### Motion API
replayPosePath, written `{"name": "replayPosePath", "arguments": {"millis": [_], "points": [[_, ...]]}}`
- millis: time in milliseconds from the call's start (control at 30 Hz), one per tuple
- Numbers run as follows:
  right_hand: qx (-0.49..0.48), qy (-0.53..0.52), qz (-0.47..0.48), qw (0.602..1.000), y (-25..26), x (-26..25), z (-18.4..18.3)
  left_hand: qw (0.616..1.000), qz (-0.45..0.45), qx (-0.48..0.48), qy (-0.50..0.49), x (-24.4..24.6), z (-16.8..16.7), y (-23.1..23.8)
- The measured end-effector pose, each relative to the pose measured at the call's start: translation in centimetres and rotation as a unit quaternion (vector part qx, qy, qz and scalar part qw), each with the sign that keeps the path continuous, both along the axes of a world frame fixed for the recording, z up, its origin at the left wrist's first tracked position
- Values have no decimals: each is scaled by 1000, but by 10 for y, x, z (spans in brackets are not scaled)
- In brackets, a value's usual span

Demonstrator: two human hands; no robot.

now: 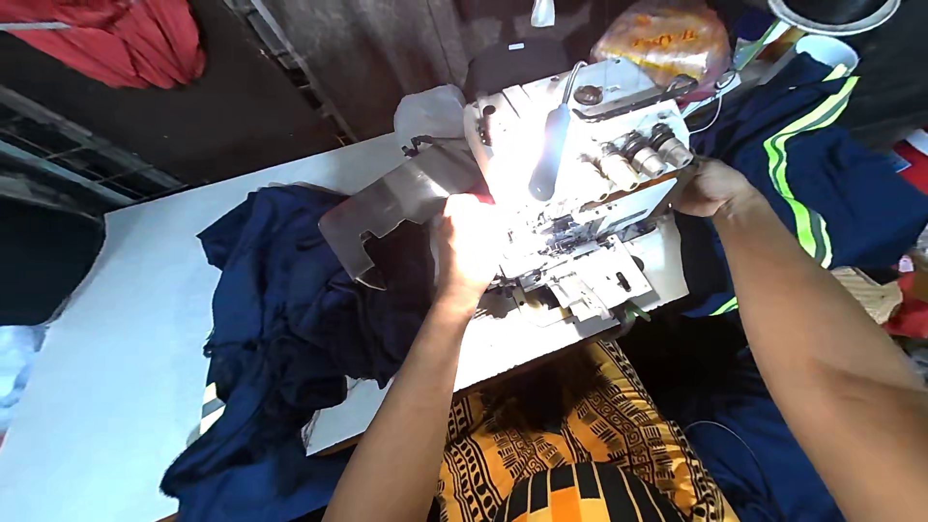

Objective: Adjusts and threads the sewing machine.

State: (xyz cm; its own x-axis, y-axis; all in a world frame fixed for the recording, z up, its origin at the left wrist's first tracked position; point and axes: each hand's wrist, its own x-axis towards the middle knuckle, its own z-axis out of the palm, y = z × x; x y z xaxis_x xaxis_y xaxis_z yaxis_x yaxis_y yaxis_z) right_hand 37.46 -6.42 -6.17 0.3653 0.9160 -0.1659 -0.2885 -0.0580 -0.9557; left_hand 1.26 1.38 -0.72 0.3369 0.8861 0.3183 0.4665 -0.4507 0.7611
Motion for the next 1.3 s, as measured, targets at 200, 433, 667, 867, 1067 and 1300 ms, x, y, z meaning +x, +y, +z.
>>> {"name": "replayPosePath", "arguments": {"millis": [200,433,667,867,1067,1300], "points": [[-64,-122,-288,948,-13,-39,11,997,12,-72,24,13,10,-4],[49,-215,-289,932,-85,-116,26,998,5,11,59,12,7,-7],[56,-436,-178,880,-98,-191,32,994,-10,100,32,9,-1,-9],[61,-559,-114,819,-81,-232,35,992,-7,128,-8,7,-1,-4],[92,-561,-119,814,-78,-247,37,989,5,144,-20,7,-7,-4],[68,-568,-170,803,-69,-252,53,982,-44,166,-82,-1,-19,-9]]}}
